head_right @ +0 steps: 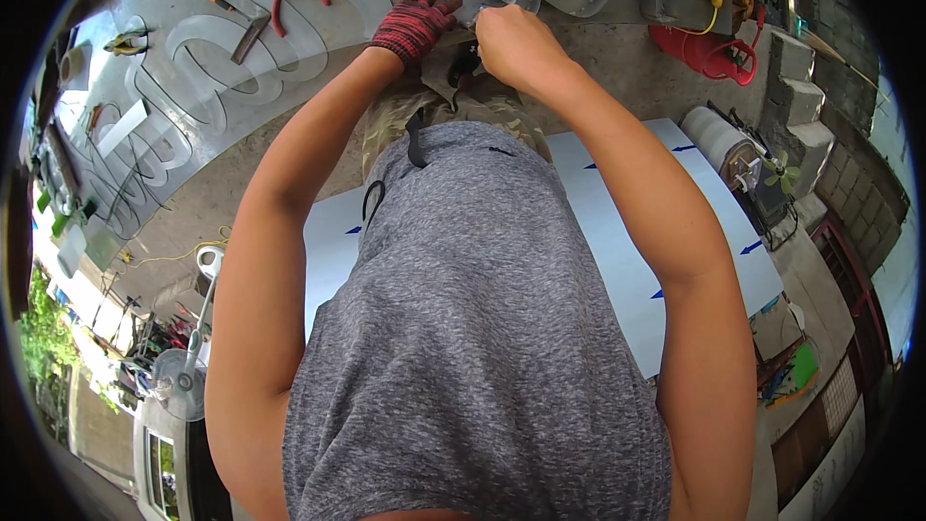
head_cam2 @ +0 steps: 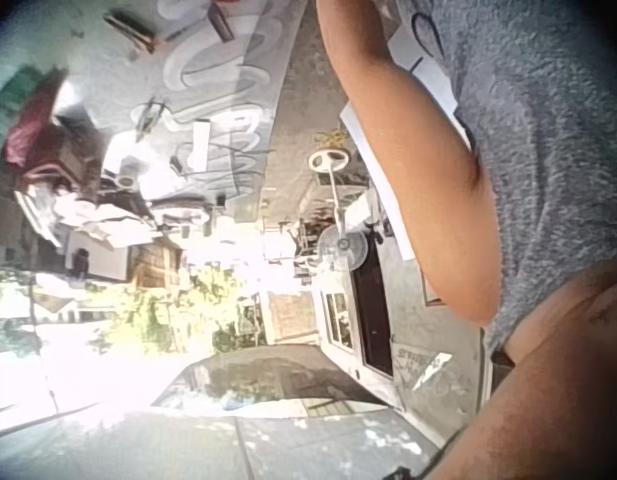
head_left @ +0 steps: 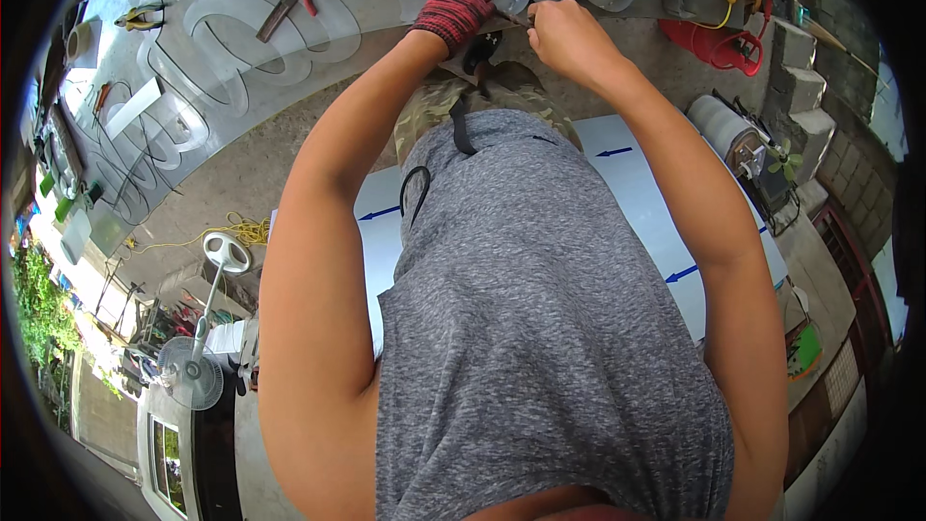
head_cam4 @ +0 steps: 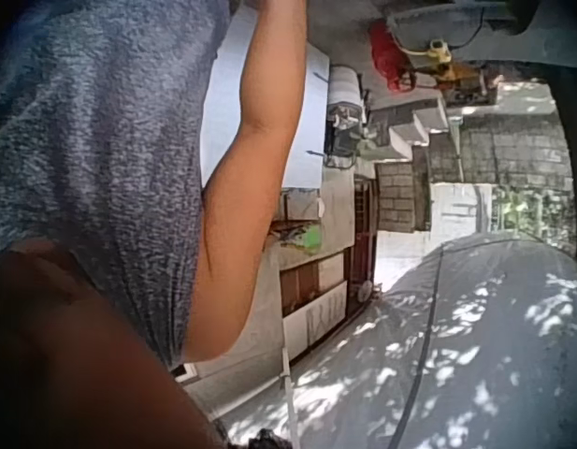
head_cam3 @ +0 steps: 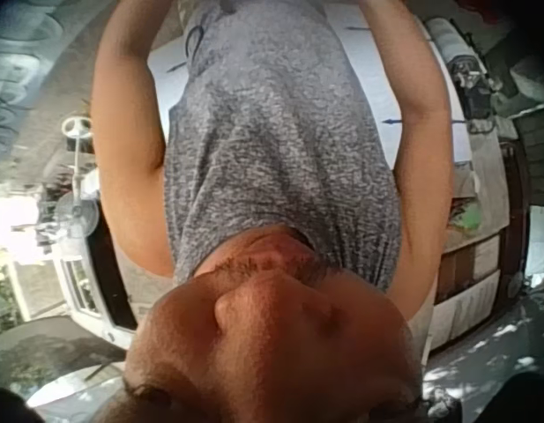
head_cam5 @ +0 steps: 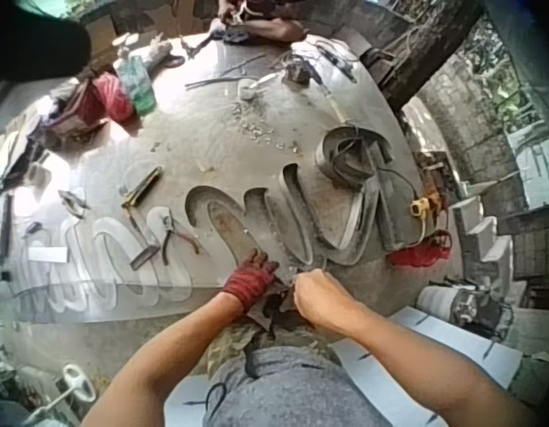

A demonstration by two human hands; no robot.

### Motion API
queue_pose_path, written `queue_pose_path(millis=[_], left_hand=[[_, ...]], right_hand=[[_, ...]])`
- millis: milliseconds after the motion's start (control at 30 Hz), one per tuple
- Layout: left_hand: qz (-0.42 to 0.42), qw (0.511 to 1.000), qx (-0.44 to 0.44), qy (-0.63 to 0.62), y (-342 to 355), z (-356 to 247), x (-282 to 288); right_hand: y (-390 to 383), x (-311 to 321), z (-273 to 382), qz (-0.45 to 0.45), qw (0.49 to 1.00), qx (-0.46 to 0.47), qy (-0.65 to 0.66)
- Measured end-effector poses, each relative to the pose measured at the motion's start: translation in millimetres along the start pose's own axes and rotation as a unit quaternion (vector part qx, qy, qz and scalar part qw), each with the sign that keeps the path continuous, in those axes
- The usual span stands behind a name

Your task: The person is cutting and assembling metal letters for a sign.

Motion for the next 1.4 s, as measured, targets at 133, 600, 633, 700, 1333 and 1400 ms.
queue_pose_path(millis=[133, 600, 633, 700, 1333, 1400], left_hand=[[0.015, 1.0, -0.009, 0.002, 3.7, -1.5, -0.9], [0.052, 0.991, 0.111, -0.044, -46.6, 19.4, 21.5], [0.062, 0.99, 0.116, -0.057, -52.5, 21.3, 19.9], [0.07, 0.988, 0.121, -0.07, -56.5, 20.6, 30.0], [0.024, 0.999, 0.043, 0.003, -26.7, 17.7, 29.1], [-0.048, 0.999, 0.012, -0.002, -13.8, 9.5, 36.7]], right_hand=[[0.4, -1.0, -4.0, 0.016, 1.0, -0.02, -0.005], [-1.9, 0.3, 0.7, -0.004, 0.999, -0.039, 0.02], [-1.6, 1.9, 1.3, 0.033, 0.998, -0.053, 0.004], [-2.1, -0.8, -2.8, 0.026, 0.998, -0.048, 0.005], [0.2, -1.8, -3.4, 0.018, 1.0, -0.019, 0.017], [-2.3, -2.1, -4.7, -0.002, 1.0, -0.015, 0.027]])
Point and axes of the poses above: each hand's wrist, its own y-axis towards the middle knuckle, its own x-axis out of the back of the hand, z = x × y, the point moved 2 cm from there along y, towards the middle knuckle, and after that the axes turned 2 degrees about z, right-handed, at the moved point
